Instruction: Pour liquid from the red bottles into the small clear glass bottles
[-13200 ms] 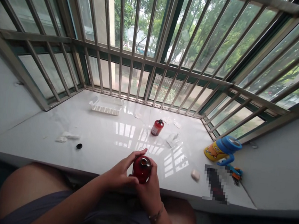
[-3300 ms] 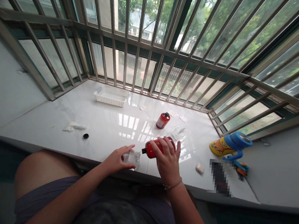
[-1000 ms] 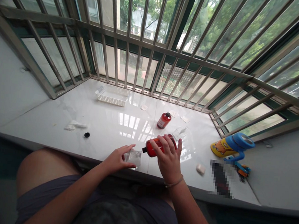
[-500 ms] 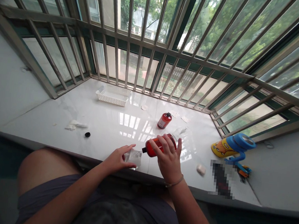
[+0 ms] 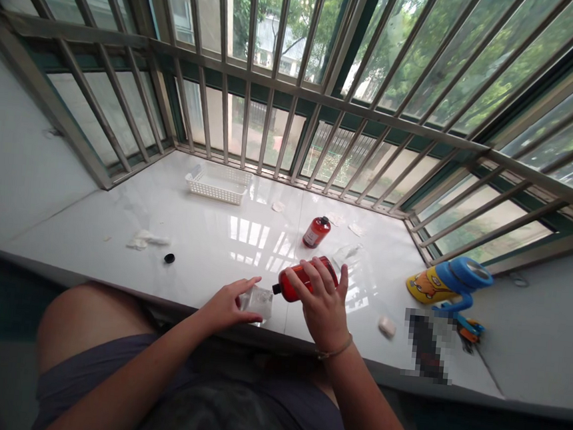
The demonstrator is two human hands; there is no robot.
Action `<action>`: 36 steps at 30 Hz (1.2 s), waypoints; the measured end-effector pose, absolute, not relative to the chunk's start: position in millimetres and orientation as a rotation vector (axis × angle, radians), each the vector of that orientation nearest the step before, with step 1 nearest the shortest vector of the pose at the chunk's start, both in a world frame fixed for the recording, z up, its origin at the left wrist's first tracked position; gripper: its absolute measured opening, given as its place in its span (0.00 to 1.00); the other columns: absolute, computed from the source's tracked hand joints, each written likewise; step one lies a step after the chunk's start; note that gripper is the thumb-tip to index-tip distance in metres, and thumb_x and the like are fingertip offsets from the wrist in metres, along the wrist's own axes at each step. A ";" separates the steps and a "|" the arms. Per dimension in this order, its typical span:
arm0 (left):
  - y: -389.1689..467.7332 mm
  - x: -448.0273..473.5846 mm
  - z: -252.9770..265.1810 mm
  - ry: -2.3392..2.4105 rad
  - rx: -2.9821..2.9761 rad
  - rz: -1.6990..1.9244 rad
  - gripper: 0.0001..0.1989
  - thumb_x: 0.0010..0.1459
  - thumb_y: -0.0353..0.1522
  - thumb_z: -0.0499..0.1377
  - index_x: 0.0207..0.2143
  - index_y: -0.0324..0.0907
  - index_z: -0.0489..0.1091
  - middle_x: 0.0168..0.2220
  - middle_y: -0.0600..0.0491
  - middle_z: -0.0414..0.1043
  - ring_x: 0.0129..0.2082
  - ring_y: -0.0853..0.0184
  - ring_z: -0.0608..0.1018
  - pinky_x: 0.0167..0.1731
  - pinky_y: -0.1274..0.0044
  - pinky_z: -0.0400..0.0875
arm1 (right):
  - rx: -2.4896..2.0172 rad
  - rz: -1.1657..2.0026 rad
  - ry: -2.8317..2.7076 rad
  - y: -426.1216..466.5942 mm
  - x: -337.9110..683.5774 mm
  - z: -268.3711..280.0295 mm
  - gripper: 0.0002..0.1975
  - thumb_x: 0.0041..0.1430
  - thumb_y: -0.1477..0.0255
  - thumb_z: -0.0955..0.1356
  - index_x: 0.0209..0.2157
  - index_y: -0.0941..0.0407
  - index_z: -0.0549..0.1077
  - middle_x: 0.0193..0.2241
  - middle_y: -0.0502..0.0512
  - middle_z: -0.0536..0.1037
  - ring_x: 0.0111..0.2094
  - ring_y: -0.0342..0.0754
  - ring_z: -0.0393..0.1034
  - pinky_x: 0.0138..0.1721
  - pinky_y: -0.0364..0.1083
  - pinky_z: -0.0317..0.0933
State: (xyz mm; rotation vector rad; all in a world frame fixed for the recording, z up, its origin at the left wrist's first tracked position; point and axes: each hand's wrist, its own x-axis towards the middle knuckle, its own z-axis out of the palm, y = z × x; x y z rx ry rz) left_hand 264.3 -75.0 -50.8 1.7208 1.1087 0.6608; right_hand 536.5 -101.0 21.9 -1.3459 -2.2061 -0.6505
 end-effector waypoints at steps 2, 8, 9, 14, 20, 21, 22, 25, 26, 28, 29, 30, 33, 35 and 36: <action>-74.9 264.2 -52.3 1.109 1.720 0.663 0.52 0.47 0.47 0.78 0.72 0.48 0.66 0.61 0.46 0.76 0.53 0.51 0.80 0.56 0.65 0.76 | -1.340 -0.645 -2.208 -100.8 535.8 22.9 0.28 0.67 0.83 0.68 0.61 0.42 0.76 0.62 0.54 0.77 0.69 0.57 0.65 0.76 0.72 0.32; -74.7 264.6 -56.3 1.123 1.714 0.666 0.53 0.46 0.46 0.78 0.72 0.47 0.66 0.61 0.45 0.76 0.51 0.53 0.80 0.54 0.66 0.77 | -1.313 -0.647 -2.200 -99.7 534.1 25.1 0.28 0.66 0.84 0.68 0.61 0.42 0.76 0.62 0.54 0.78 0.68 0.57 0.66 0.76 0.72 0.33; -74.6 264.6 -56.5 1.121 1.716 0.670 0.53 0.45 0.46 0.78 0.72 0.47 0.66 0.60 0.46 0.76 0.50 0.53 0.80 0.53 0.66 0.77 | -1.312 -0.648 -2.203 -99.4 533.9 25.4 0.29 0.66 0.84 0.68 0.61 0.42 0.76 0.62 0.54 0.78 0.68 0.58 0.66 0.76 0.72 0.32; -74.5 264.5 -55.5 1.120 1.714 0.667 0.53 0.46 0.46 0.78 0.72 0.47 0.66 0.59 0.46 0.76 0.48 0.54 0.80 0.53 0.66 0.77 | -1.305 -0.651 -2.214 -97.7 533.2 26.2 0.27 0.67 0.82 0.69 0.62 0.42 0.75 0.62 0.54 0.78 0.68 0.58 0.65 0.76 0.73 0.32; -74.5 264.6 -54.5 1.124 1.709 0.662 0.53 0.45 0.46 0.78 0.72 0.46 0.66 0.60 0.45 0.76 0.48 0.54 0.80 0.53 0.65 0.77 | -1.294 -0.661 -2.221 -97.0 532.9 26.2 0.27 0.67 0.83 0.69 0.61 0.42 0.76 0.62 0.54 0.78 0.68 0.58 0.66 0.76 0.73 0.32; -74.5 264.7 -54.5 1.123 1.709 0.664 0.53 0.45 0.46 0.79 0.72 0.46 0.66 0.60 0.45 0.76 0.49 0.54 0.81 0.53 0.65 0.77 | -1.294 -0.664 -2.223 -97.0 532.8 26.3 0.27 0.67 0.82 0.69 0.61 0.42 0.76 0.61 0.54 0.78 0.68 0.58 0.66 0.76 0.73 0.32; -74.4 264.7 -54.5 1.121 1.710 0.664 0.53 0.46 0.46 0.78 0.72 0.46 0.66 0.60 0.45 0.76 0.49 0.53 0.81 0.54 0.65 0.77 | -1.293 -0.666 -2.224 -97.0 532.6 26.5 0.26 0.67 0.82 0.69 0.61 0.42 0.76 0.61 0.54 0.78 0.68 0.58 0.66 0.76 0.73 0.32; -74.2 264.5 -54.4 1.117 1.713 0.656 0.53 0.46 0.46 0.78 0.72 0.46 0.65 0.61 0.45 0.75 0.50 0.53 0.81 0.54 0.65 0.77 | -1.284 -0.668 -2.228 -96.8 532.1 27.2 0.25 0.68 0.81 0.69 0.60 0.43 0.76 0.61 0.54 0.79 0.68 0.58 0.66 0.76 0.73 0.32; -74.2 264.4 -54.3 1.118 1.712 0.652 0.54 0.46 0.46 0.78 0.73 0.46 0.65 0.62 0.44 0.75 0.50 0.52 0.81 0.54 0.65 0.77 | -1.280 -0.668 -2.230 -96.6 531.9 27.4 0.25 0.68 0.81 0.69 0.60 0.43 0.76 0.61 0.54 0.79 0.68 0.58 0.66 0.76 0.73 0.32; -74.2 264.3 -54.3 1.118 1.710 0.650 0.54 0.46 0.46 0.78 0.73 0.46 0.64 0.62 0.44 0.75 0.51 0.52 0.81 0.55 0.65 0.77 | -1.277 -0.670 -2.232 -96.3 531.8 27.7 0.25 0.68 0.81 0.69 0.61 0.43 0.76 0.61 0.55 0.79 0.68 0.58 0.66 0.76 0.73 0.33; -74.2 264.2 -54.4 1.118 1.709 0.653 0.54 0.46 0.46 0.78 0.73 0.46 0.65 0.62 0.44 0.75 0.51 0.52 0.81 0.55 0.65 0.77 | -1.276 -0.672 -2.233 -96.1 531.9 27.8 0.26 0.68 0.81 0.69 0.61 0.43 0.76 0.60 0.55 0.79 0.68 0.58 0.66 0.76 0.73 0.33; -74.2 264.2 -54.5 1.117 1.708 0.658 0.54 0.46 0.46 0.78 0.73 0.46 0.65 0.62 0.45 0.75 0.52 0.52 0.81 0.55 0.65 0.77 | -1.276 -0.672 -2.235 -96.0 531.9 27.9 0.26 0.68 0.82 0.69 0.60 0.43 0.76 0.60 0.55 0.79 0.68 0.58 0.66 0.76 0.73 0.33; -74.1 264.3 -55.7 1.115 1.713 0.670 0.53 0.46 0.46 0.78 0.72 0.47 0.65 0.61 0.45 0.76 0.54 0.51 0.80 0.55 0.65 0.77 | -1.271 -0.668 -2.243 -95.6 532.2 27.9 0.26 0.68 0.82 0.69 0.60 0.43 0.76 0.61 0.55 0.79 0.68 0.58 0.66 0.76 0.73 0.33; -74.1 264.4 -57.0 1.113 1.715 0.682 0.53 0.46 0.46 0.79 0.72 0.48 0.66 0.61 0.46 0.76 0.56 0.50 0.80 0.56 0.65 0.77 | -1.269 -0.668 -2.248 -95.4 532.2 28.1 0.26 0.68 0.82 0.69 0.61 0.42 0.76 0.61 0.54 0.79 0.68 0.57 0.66 0.76 0.73 0.32; -74.0 264.3 -57.8 1.111 1.714 0.689 0.53 0.46 0.46 0.79 0.72 0.48 0.66 0.62 0.46 0.76 0.56 0.50 0.79 0.56 0.64 0.77 | -1.269 -0.670 -2.249 -95.4 532.1 28.4 0.26 0.68 0.82 0.69 0.61 0.42 0.76 0.61 0.54 0.78 0.68 0.57 0.65 0.76 0.73 0.32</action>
